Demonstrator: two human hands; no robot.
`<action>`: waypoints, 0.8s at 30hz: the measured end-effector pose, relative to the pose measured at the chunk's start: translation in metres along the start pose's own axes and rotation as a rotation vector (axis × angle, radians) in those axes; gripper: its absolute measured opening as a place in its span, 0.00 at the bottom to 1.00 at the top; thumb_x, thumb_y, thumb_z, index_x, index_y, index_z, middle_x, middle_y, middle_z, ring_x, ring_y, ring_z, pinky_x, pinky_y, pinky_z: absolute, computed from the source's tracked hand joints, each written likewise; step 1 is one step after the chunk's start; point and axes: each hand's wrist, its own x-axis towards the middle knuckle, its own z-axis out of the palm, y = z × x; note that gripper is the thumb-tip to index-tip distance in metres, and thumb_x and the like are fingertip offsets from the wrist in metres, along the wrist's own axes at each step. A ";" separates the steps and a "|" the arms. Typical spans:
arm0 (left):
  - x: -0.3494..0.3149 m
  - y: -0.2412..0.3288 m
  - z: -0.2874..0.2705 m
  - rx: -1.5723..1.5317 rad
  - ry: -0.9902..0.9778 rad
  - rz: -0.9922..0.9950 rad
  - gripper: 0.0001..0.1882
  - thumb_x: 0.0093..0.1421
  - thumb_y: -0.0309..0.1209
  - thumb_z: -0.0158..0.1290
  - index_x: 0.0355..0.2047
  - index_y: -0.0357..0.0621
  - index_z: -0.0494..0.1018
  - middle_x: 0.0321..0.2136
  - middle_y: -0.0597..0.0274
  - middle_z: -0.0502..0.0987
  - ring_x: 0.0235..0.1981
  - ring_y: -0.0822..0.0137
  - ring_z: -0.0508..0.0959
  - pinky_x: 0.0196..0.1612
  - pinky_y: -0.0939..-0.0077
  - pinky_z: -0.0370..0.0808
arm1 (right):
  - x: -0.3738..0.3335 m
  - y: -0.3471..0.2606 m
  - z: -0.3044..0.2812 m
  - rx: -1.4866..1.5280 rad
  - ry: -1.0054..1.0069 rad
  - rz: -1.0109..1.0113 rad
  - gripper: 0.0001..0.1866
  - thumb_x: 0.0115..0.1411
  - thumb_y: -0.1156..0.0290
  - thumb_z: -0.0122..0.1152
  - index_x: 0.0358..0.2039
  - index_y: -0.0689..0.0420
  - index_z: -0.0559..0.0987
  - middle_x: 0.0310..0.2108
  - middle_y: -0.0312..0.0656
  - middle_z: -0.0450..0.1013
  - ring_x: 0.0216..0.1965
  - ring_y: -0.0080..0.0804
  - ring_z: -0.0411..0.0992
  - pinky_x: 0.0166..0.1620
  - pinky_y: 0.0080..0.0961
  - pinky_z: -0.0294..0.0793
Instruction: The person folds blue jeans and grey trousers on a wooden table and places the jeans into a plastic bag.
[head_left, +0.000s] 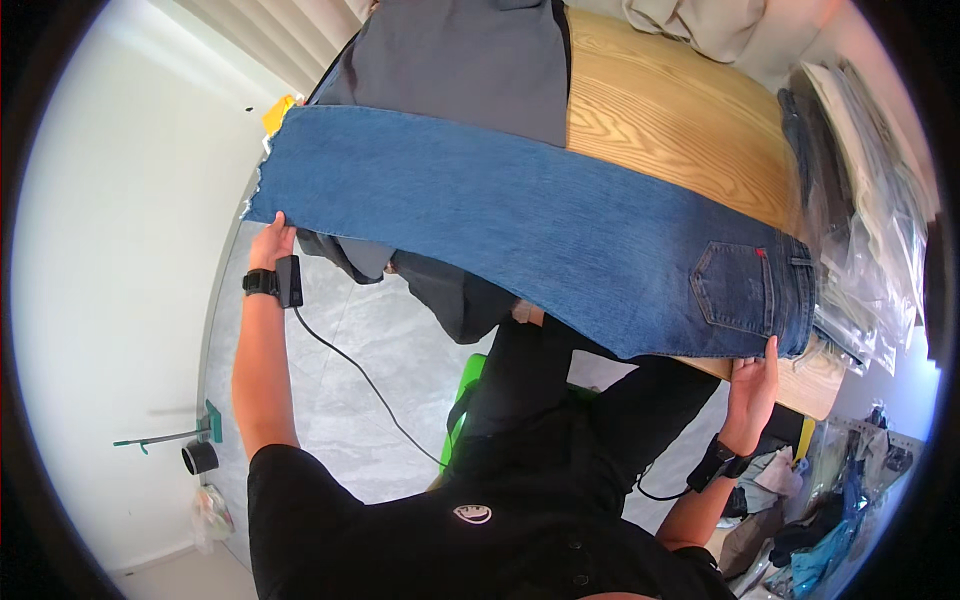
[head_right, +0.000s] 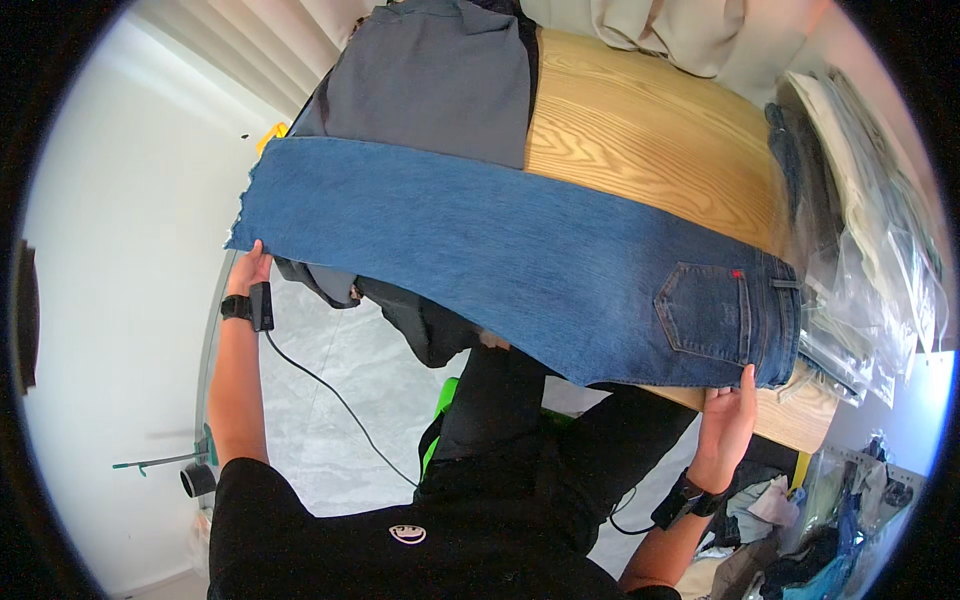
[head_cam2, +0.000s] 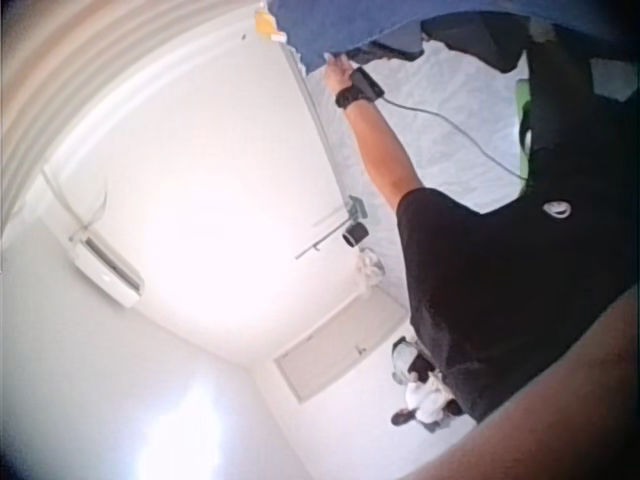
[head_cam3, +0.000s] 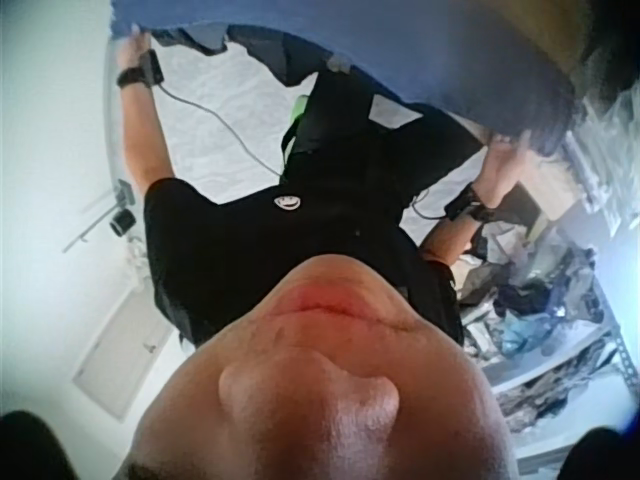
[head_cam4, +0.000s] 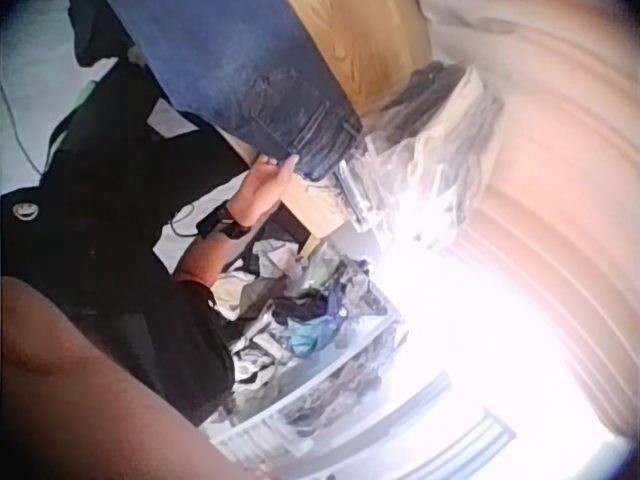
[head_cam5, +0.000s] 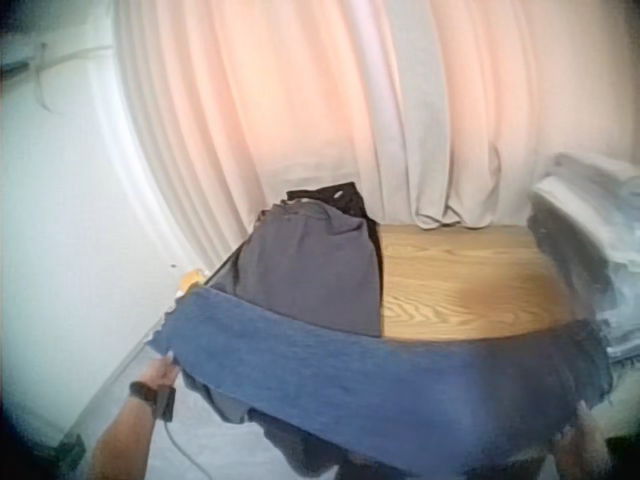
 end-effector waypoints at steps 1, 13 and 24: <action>0.004 -0.002 -0.005 -0.012 0.026 -0.016 0.14 0.64 0.32 0.49 0.45 0.33 0.65 0.42 0.58 0.73 0.43 0.66 0.75 0.48 0.74 0.75 | 0.000 0.000 0.000 -0.007 0.024 0.005 0.22 0.63 0.66 0.55 0.54 0.62 0.65 0.55 0.44 0.67 0.55 0.35 0.65 0.60 0.33 0.59; -0.059 0.007 0.050 -0.332 0.076 -0.209 0.19 0.56 0.34 0.60 0.41 0.37 0.68 0.39 0.59 0.74 0.40 0.67 0.75 0.40 0.78 0.75 | 0.001 -0.001 0.007 -0.019 -0.021 -0.016 0.25 0.64 0.65 0.54 0.57 0.63 0.63 0.58 0.45 0.64 0.58 0.36 0.62 0.61 0.33 0.57; -0.039 0.004 0.096 -0.534 -0.050 0.180 0.21 0.60 0.36 0.50 0.51 0.36 0.68 0.52 0.53 0.71 0.53 0.55 0.69 0.57 0.58 0.66 | -0.005 0.020 0.002 0.177 -0.257 -0.009 0.27 0.62 0.68 0.50 0.60 0.63 0.60 0.61 0.47 0.60 0.62 0.41 0.57 0.65 0.42 0.49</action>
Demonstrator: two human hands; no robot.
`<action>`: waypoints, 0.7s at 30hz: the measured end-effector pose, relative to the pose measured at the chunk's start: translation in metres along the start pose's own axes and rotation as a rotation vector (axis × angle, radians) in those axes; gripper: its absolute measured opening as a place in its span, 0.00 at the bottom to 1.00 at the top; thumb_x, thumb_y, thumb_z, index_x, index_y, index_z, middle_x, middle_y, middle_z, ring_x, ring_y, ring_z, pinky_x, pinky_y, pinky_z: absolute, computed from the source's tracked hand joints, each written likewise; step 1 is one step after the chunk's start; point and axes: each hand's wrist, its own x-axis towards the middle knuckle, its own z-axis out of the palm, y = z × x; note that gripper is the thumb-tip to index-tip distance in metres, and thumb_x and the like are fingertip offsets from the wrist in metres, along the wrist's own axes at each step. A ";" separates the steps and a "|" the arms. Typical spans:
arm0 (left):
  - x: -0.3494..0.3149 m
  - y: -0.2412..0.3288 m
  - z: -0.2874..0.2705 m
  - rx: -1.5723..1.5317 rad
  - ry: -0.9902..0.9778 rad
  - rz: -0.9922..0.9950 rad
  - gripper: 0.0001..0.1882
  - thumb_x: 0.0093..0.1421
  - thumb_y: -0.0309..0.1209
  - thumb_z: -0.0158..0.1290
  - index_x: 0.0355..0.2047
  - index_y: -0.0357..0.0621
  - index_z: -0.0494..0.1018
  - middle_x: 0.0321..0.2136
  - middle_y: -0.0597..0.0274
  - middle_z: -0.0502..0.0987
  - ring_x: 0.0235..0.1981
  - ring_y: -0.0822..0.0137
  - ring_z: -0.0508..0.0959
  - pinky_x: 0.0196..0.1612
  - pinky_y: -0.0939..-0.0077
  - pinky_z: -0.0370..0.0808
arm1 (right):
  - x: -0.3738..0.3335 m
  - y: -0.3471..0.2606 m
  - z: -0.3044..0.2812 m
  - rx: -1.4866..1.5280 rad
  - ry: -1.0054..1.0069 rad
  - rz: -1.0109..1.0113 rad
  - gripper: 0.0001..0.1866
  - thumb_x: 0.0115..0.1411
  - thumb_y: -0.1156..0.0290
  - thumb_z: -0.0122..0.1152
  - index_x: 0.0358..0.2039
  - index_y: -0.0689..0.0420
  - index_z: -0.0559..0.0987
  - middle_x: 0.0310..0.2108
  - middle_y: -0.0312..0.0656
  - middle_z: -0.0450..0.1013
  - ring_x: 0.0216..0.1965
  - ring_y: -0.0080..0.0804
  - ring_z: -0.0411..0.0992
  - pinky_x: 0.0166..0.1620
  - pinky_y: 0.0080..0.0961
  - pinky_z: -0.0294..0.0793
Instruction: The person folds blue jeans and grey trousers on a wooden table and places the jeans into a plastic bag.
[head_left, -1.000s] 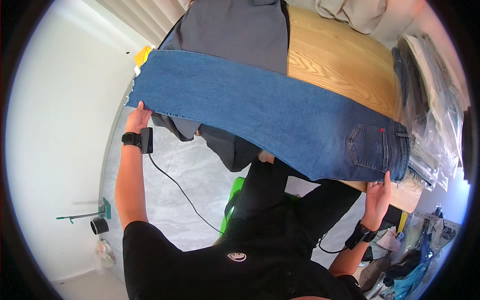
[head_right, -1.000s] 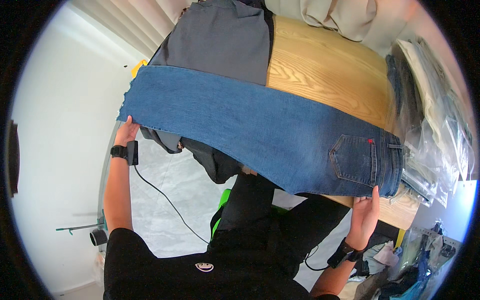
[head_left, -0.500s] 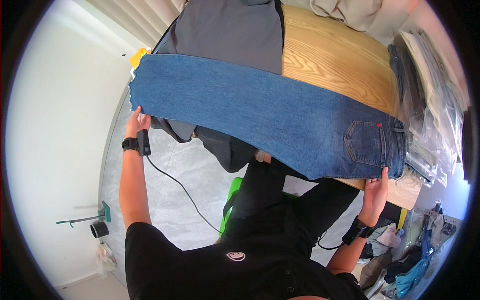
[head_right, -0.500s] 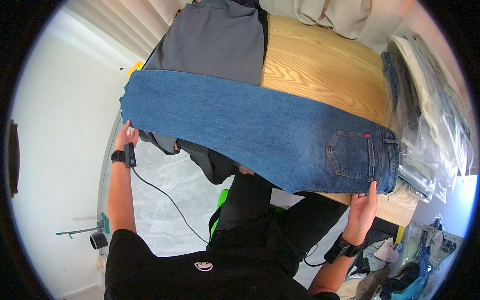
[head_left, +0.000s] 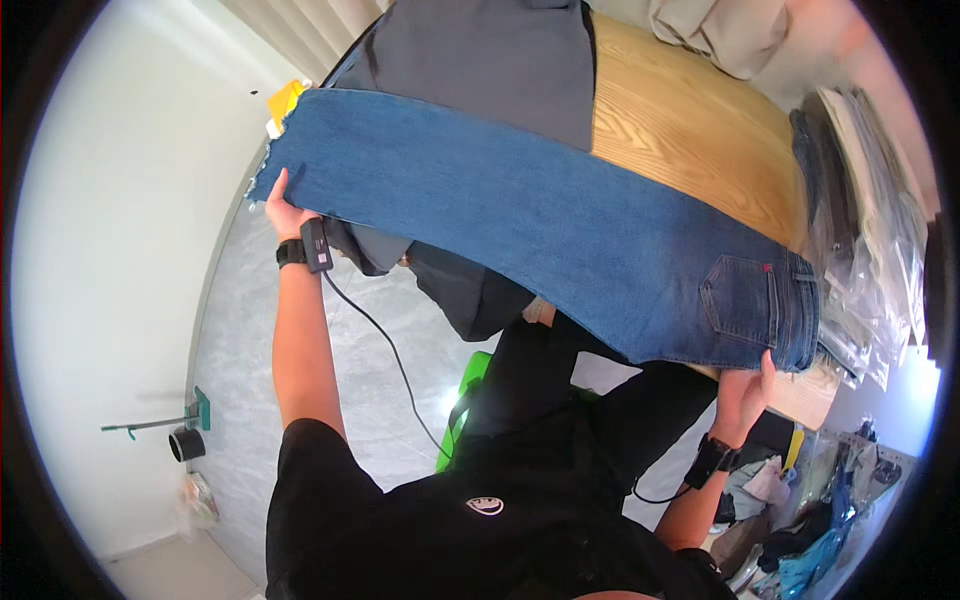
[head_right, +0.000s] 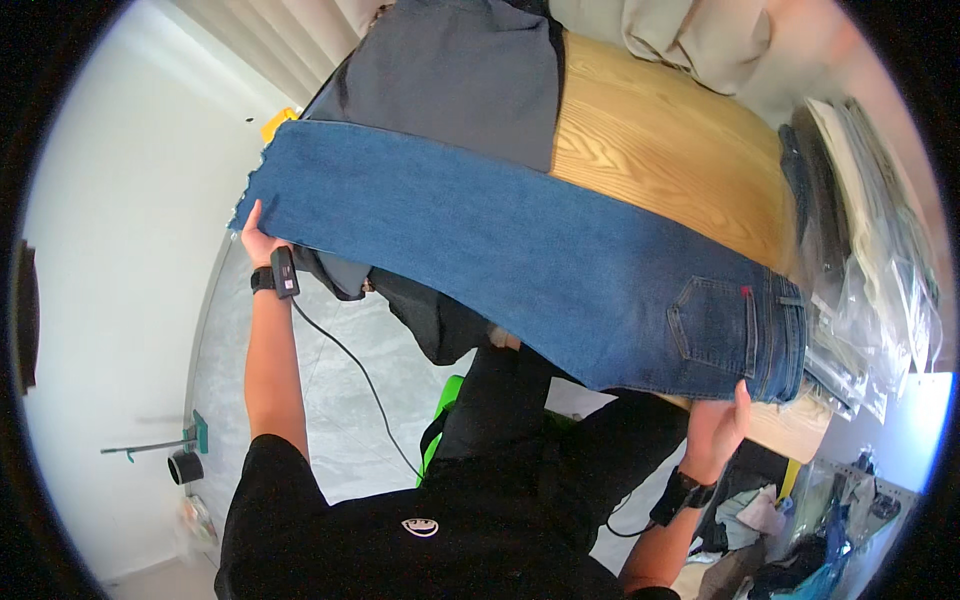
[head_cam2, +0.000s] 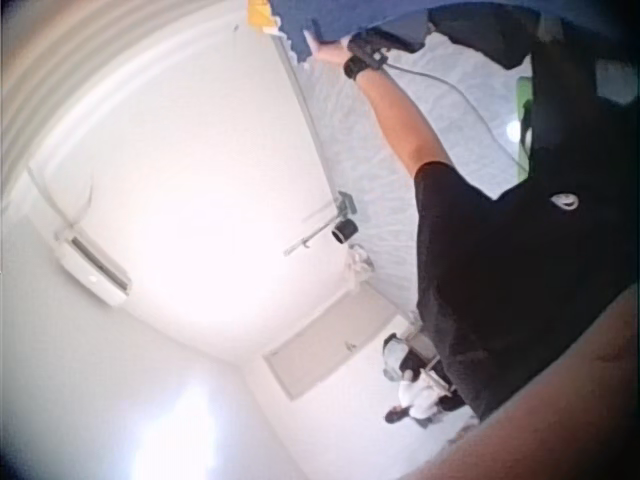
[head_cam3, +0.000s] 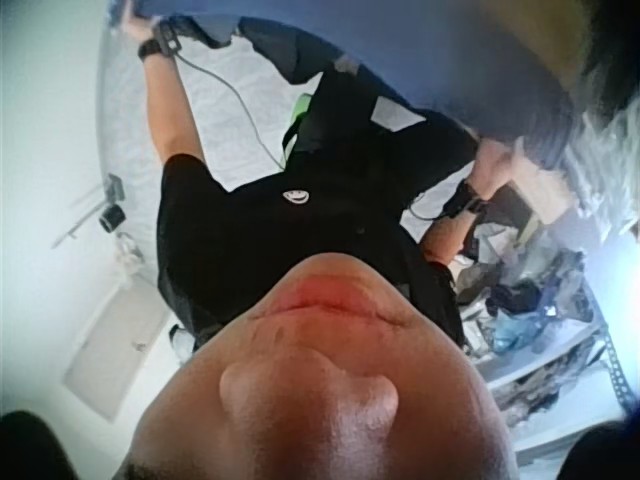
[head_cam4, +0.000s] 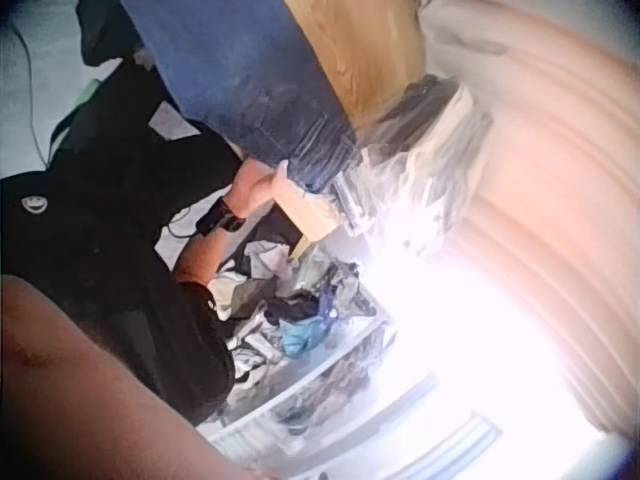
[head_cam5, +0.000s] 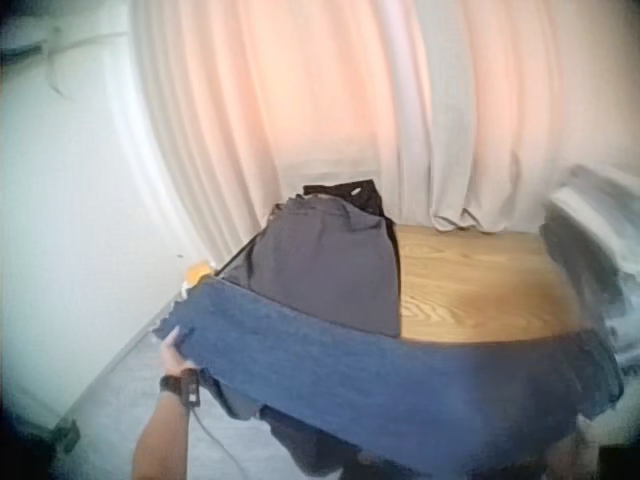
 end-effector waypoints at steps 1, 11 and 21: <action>0.015 -0.002 -0.014 0.005 -0.010 -0.019 0.21 0.60 0.36 0.50 0.51 0.36 0.68 0.52 0.53 0.71 0.53 0.55 0.69 0.57 0.58 0.66 | -0.001 0.002 0.001 -0.027 -0.044 -0.007 0.26 0.62 0.68 0.50 0.60 0.63 0.61 0.60 0.47 0.61 0.61 0.41 0.58 0.65 0.41 0.49; -0.074 0.045 0.110 0.136 -0.180 0.196 0.24 0.63 0.41 0.46 0.54 0.38 0.67 0.51 0.53 0.71 0.53 0.53 0.70 0.57 0.53 0.64 | 0.010 0.010 0.007 0.003 0.103 0.007 0.26 0.62 0.71 0.49 0.59 0.63 0.61 0.61 0.46 0.61 0.61 0.40 0.58 0.64 0.39 0.51; -0.197 -0.095 0.154 1.917 -1.280 0.656 0.34 0.47 0.19 0.51 0.58 0.50 0.65 0.61 0.51 0.59 0.65 0.52 0.55 0.65 0.49 0.48 | 0.007 0.013 0.028 0.010 0.222 -0.010 0.24 0.59 0.76 0.52 0.57 0.62 0.63 0.57 0.46 0.64 0.59 0.41 0.61 0.62 0.39 0.56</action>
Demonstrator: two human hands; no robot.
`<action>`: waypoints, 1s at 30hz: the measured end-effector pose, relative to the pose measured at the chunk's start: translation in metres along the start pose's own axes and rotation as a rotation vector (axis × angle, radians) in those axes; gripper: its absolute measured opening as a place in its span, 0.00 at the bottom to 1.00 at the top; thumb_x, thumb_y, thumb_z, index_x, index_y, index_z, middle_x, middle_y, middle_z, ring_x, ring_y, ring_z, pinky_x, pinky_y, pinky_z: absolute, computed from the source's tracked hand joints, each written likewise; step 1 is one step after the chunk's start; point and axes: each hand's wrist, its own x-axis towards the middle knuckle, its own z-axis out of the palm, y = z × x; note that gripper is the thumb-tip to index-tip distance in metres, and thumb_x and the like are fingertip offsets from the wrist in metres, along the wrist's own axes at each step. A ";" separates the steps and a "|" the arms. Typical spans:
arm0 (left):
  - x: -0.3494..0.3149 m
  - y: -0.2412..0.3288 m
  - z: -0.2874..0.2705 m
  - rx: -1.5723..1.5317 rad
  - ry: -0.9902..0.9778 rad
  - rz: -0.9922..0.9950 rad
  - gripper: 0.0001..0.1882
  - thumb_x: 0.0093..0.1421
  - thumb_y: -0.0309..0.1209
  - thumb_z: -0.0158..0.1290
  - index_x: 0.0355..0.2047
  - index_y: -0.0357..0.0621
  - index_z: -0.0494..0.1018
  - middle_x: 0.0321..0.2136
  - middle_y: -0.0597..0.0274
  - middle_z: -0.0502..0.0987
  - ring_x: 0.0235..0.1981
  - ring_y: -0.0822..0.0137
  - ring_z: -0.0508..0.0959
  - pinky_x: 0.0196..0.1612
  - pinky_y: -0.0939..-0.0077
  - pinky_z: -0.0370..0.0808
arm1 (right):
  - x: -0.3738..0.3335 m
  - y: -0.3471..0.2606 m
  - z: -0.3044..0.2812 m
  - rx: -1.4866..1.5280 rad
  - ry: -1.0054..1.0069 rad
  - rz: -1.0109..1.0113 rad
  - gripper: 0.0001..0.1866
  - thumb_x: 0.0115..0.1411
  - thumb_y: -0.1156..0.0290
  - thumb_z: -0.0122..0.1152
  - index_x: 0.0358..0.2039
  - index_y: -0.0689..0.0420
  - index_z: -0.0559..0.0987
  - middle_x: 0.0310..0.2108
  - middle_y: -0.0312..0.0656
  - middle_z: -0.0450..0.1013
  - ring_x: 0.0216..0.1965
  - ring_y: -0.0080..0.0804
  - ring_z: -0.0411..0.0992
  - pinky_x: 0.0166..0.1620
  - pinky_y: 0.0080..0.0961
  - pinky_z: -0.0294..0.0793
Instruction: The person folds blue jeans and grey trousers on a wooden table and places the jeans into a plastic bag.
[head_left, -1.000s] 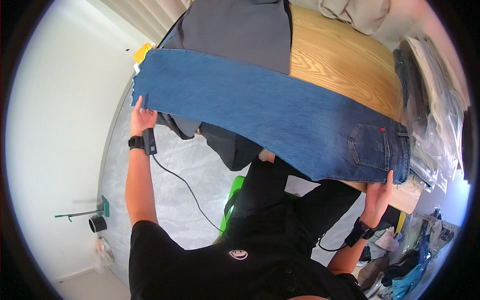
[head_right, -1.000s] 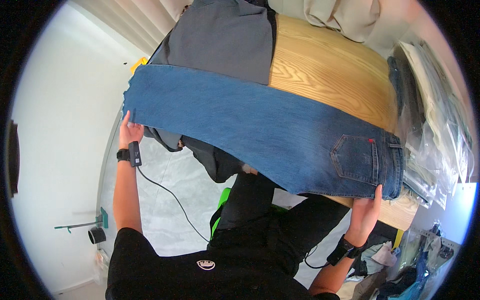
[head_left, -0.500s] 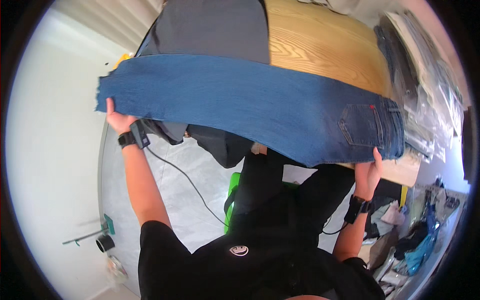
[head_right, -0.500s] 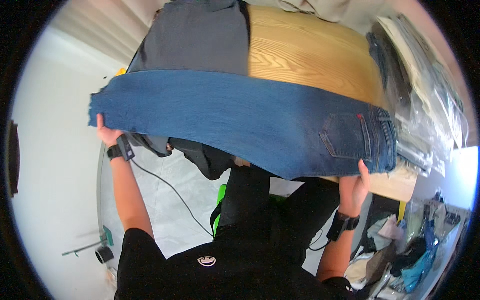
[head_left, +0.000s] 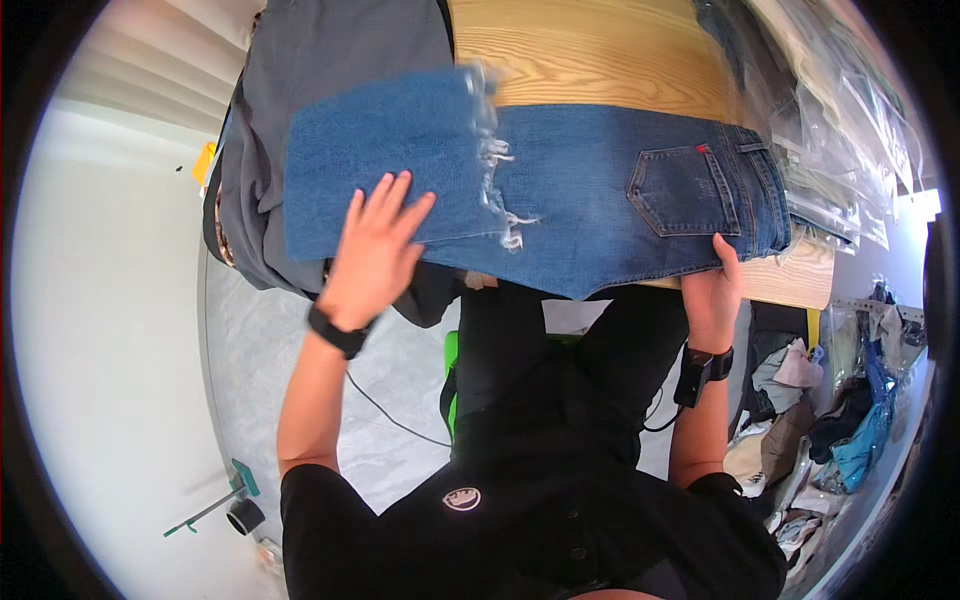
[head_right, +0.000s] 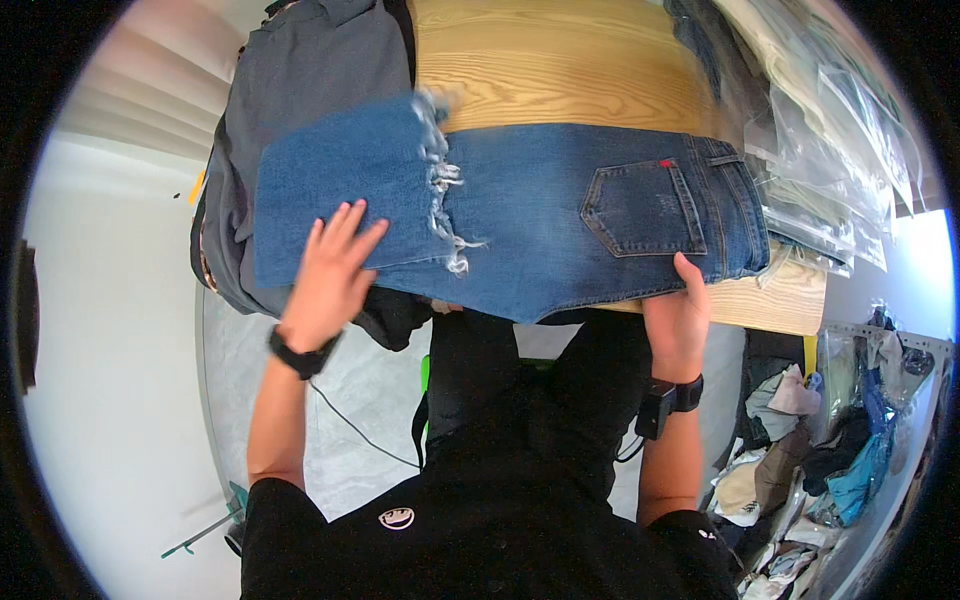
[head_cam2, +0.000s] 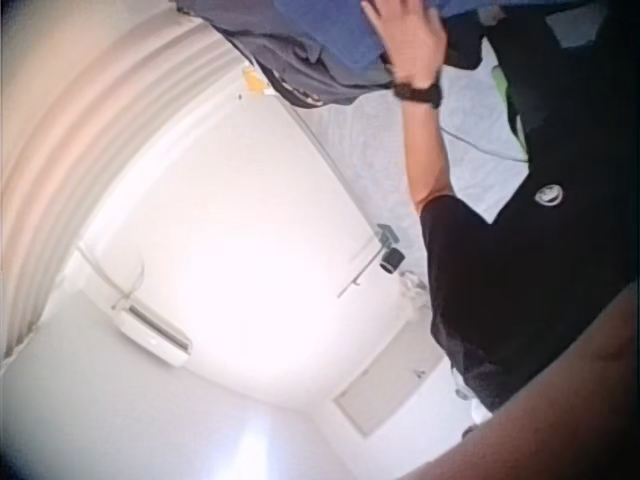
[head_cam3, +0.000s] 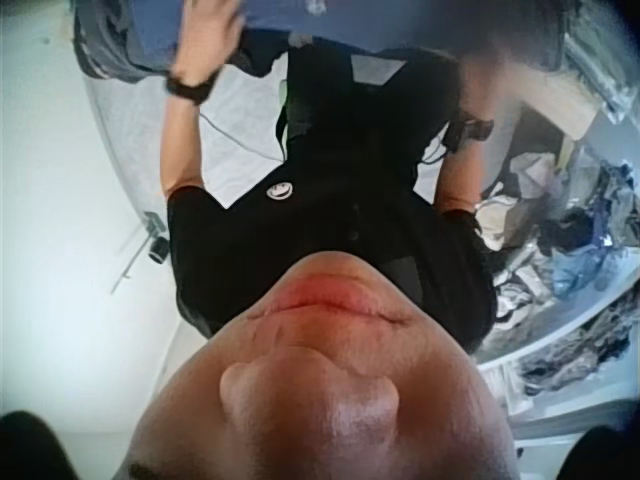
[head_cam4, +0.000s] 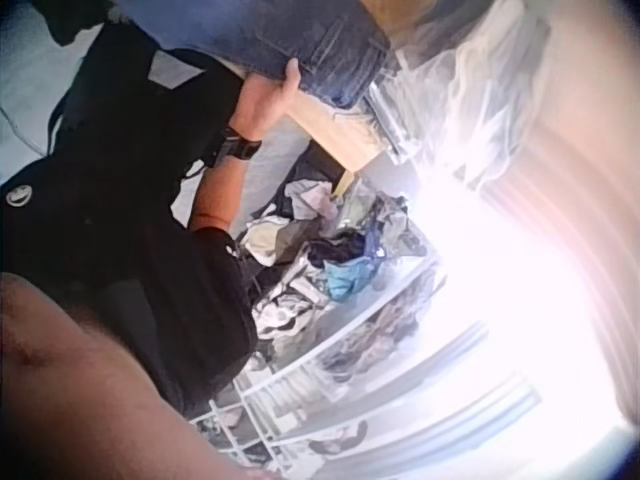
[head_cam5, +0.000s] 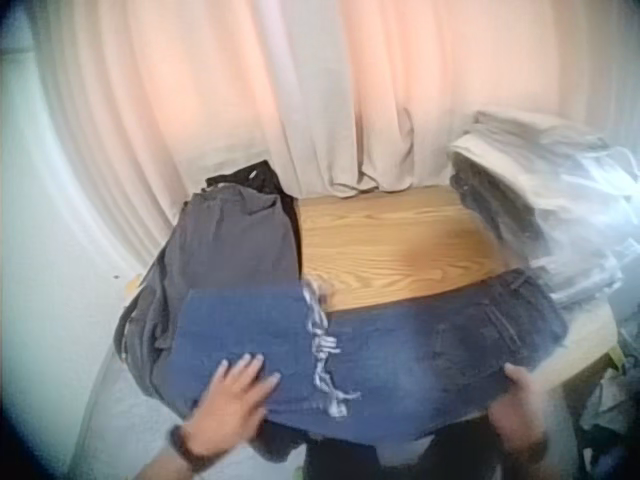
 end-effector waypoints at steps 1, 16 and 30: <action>0.001 0.007 0.013 0.005 0.065 -0.025 0.34 0.47 0.18 0.51 0.58 0.50 0.65 0.62 0.52 0.59 0.65 0.52 0.55 0.65 0.48 0.47 | -0.001 0.001 0.000 0.005 0.002 -0.001 0.24 0.59 0.76 0.52 0.57 0.62 0.63 0.57 0.46 0.64 0.59 0.41 0.61 0.62 0.39 0.56; -0.020 -0.003 0.019 -0.044 0.120 0.097 0.33 0.44 0.16 0.48 0.53 0.50 0.71 0.59 0.57 0.64 0.63 0.53 0.59 0.65 0.49 0.48 | -0.004 0.003 0.003 -0.005 -0.008 -0.001 0.25 0.59 0.76 0.53 0.57 0.61 0.63 0.56 0.44 0.64 0.57 0.38 0.62 0.61 0.38 0.58; -0.030 0.009 0.044 0.033 0.178 0.140 0.32 0.47 0.31 0.57 0.56 0.54 0.66 0.61 0.54 0.60 0.63 0.55 0.58 0.63 0.41 0.47 | -0.004 0.011 0.016 -0.105 0.122 -0.111 0.24 0.55 0.80 0.55 0.53 0.62 0.67 0.51 0.43 0.67 0.53 0.37 0.66 0.57 0.36 0.63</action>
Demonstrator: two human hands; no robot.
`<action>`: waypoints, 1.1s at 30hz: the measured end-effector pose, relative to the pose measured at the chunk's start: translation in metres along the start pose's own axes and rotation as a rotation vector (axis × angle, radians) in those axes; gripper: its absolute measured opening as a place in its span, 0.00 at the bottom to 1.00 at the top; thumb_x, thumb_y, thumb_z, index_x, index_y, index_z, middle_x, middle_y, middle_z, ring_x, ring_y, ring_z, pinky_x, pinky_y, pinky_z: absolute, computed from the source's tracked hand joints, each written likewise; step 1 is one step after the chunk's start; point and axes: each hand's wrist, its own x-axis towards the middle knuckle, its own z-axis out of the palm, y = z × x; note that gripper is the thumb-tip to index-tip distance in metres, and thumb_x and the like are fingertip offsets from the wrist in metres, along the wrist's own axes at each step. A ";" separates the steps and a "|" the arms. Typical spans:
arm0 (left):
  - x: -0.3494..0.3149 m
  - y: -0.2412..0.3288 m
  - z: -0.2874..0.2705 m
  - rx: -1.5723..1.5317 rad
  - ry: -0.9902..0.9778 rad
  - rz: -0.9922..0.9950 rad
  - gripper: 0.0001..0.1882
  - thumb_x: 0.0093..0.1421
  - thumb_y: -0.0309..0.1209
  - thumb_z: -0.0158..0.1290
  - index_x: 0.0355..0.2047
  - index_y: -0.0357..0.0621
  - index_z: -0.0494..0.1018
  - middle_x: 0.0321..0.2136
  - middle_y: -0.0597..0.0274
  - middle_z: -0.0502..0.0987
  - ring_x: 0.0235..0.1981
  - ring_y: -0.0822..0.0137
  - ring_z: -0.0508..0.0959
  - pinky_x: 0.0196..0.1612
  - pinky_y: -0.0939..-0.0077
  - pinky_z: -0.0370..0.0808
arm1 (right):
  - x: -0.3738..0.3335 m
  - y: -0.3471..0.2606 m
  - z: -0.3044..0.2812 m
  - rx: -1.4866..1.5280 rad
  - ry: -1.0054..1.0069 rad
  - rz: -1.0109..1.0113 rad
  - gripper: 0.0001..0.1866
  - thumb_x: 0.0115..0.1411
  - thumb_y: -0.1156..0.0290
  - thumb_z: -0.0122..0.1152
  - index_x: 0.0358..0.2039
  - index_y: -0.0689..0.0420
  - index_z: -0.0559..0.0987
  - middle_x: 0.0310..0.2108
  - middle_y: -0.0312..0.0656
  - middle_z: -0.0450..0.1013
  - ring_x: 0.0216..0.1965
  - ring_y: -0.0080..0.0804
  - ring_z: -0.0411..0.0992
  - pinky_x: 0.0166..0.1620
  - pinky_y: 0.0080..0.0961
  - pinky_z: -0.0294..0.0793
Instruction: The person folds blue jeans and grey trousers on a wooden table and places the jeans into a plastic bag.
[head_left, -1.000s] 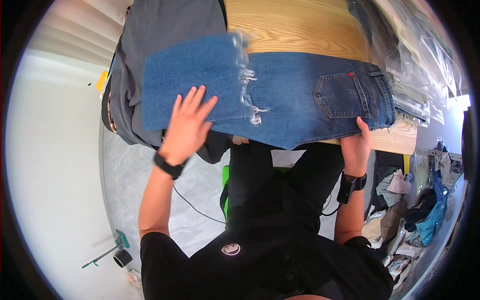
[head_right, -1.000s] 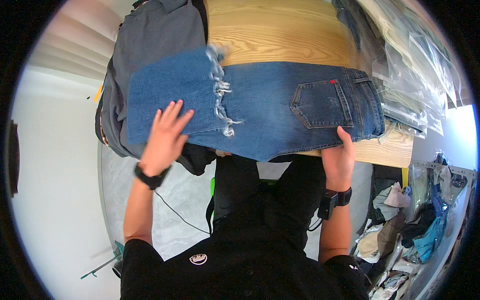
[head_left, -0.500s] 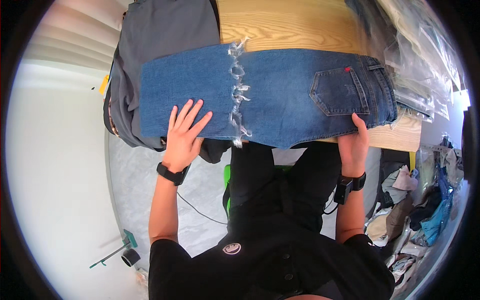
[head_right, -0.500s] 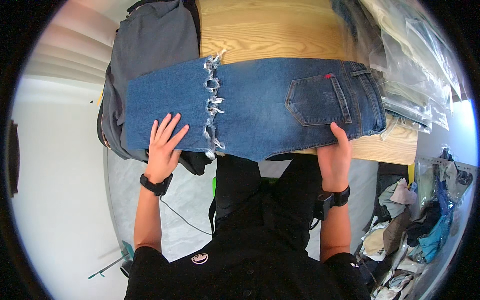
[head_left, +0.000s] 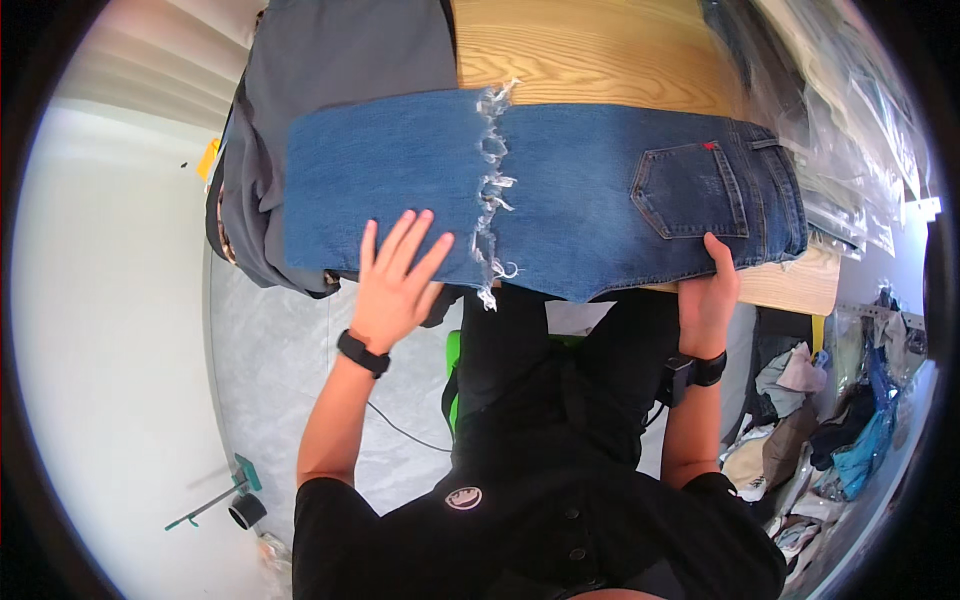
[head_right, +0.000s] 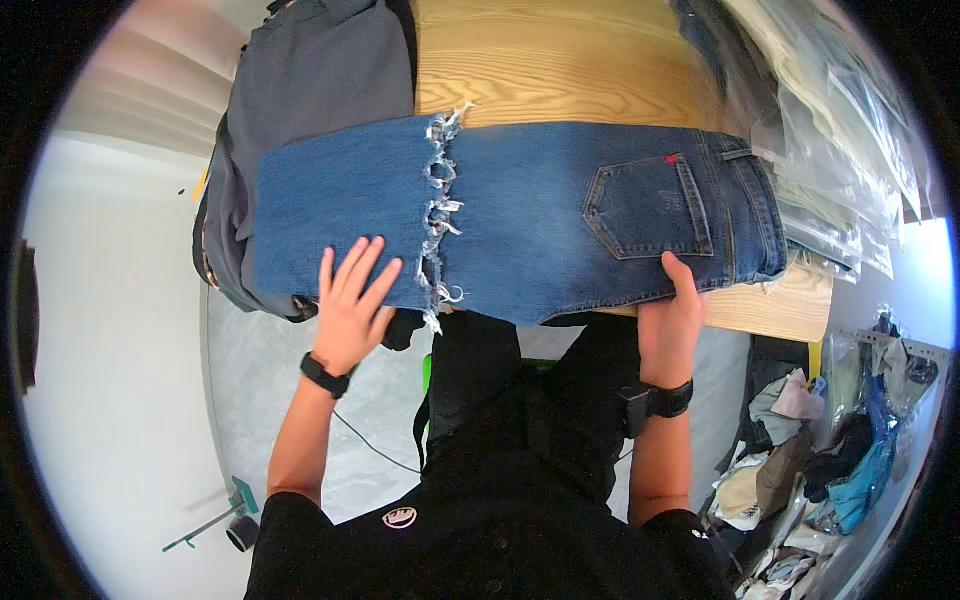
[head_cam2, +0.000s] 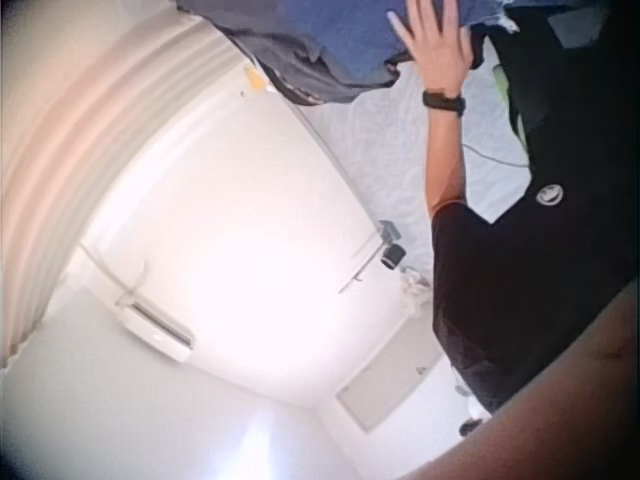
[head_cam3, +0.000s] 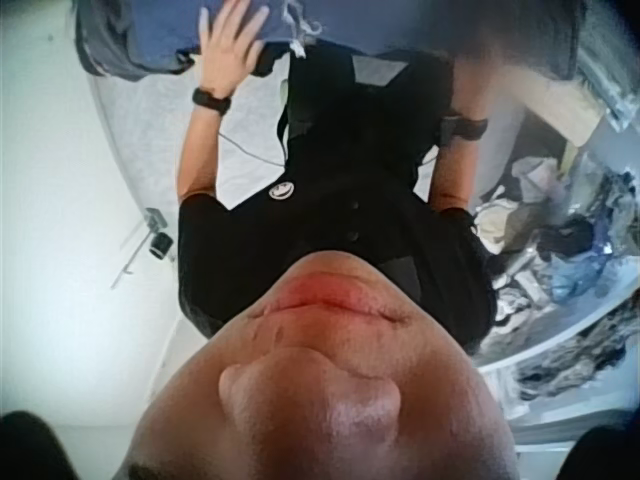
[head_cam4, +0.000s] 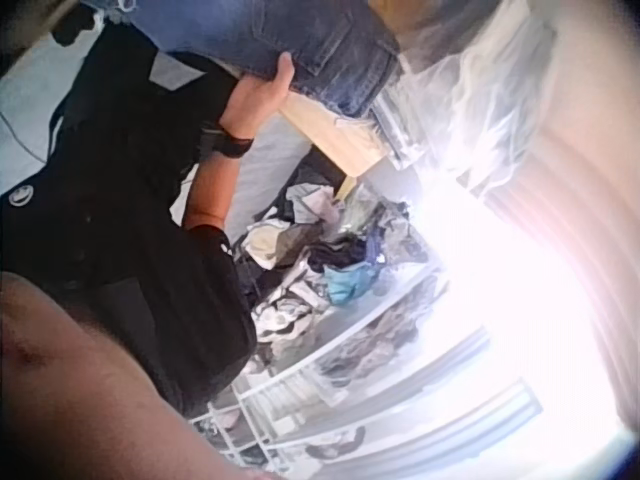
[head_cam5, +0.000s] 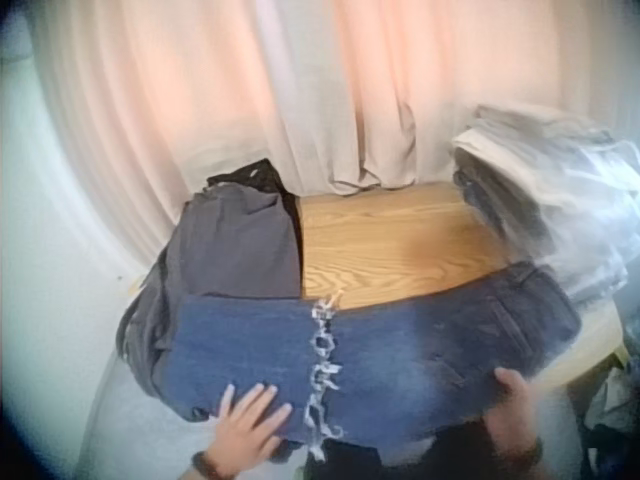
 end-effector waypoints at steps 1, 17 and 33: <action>-0.001 0.007 0.006 -0.018 0.011 -0.011 0.32 0.47 0.30 0.58 0.56 0.55 0.67 0.61 0.55 0.60 0.63 0.56 0.58 0.63 0.41 0.47 | -0.001 0.001 0.001 -0.005 -0.007 0.001 0.24 0.55 0.80 0.55 0.53 0.62 0.67 0.51 0.43 0.67 0.53 0.37 0.66 0.57 0.36 0.63; -0.008 0.026 0.031 -0.184 0.232 -0.081 0.31 0.45 0.33 0.60 0.53 0.59 0.70 0.59 0.65 0.64 0.59 0.62 0.63 0.62 0.48 0.49 | -0.089 0.047 0.161 -1.075 -0.827 -1.040 0.33 0.41 0.86 0.54 0.53 0.60 0.70 0.55 0.51 0.65 0.59 0.45 0.62 0.61 0.40 0.57; -0.014 0.022 0.047 -0.261 0.381 -0.051 0.19 0.52 0.36 0.54 0.46 0.48 0.73 0.46 0.56 0.72 0.53 0.59 0.67 0.54 0.51 0.58 | -0.088 0.137 0.187 -1.179 -1.079 -1.042 0.25 0.49 0.80 0.52 0.51 0.55 0.74 0.55 0.43 0.68 0.56 0.41 0.66 0.58 0.38 0.64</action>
